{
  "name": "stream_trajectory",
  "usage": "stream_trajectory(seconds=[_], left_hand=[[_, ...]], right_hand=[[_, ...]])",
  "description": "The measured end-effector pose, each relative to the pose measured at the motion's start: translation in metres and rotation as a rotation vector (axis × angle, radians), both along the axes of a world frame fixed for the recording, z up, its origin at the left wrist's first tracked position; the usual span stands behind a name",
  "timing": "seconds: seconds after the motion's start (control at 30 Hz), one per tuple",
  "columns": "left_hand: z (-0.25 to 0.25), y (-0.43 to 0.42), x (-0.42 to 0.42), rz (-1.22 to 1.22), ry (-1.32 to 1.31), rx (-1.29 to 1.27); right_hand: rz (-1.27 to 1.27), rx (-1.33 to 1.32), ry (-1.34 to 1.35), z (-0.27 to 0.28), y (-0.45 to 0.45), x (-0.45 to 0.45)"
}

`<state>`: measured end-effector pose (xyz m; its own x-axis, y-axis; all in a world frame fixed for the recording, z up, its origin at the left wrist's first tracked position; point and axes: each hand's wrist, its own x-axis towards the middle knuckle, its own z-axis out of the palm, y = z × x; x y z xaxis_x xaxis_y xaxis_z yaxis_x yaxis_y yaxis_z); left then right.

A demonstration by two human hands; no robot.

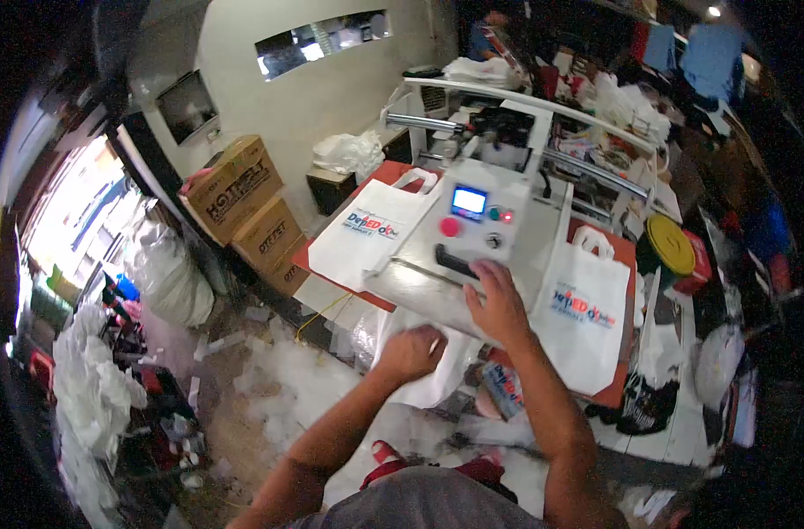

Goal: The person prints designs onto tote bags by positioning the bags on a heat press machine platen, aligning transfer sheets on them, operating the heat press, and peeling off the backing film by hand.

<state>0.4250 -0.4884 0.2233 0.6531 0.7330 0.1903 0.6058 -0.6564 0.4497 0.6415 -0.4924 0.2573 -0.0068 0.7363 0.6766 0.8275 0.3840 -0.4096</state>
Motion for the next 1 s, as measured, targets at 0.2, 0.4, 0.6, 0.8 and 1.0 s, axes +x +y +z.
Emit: stream_trajectory(seconds=[0.2,0.4,0.6,0.8,1.0], left_hand=[[-0.170,-0.068,-0.243,0.319,0.195,-0.456],[-0.291,-0.119,-0.449,0.247,0.692,-0.731],[-0.333,-0.069,-0.462,0.234,0.682,-0.772],[-0.351,0.040,-0.402,0.160,0.453,-0.604],[-0.245,0.117,-0.310,0.113,0.031,-0.615]], right_hand=[[-0.609,-0.354,-0.189,-0.008,0.002,-0.002],[-0.822,-0.326,-0.259,-0.007,-0.037,0.041],[-0.901,-0.329,-0.271,-0.008,-0.072,0.076],[-0.891,-0.255,-0.267,-0.017,-0.093,0.097],[-1.004,-0.054,-0.257,-0.008,-0.097,0.087]])
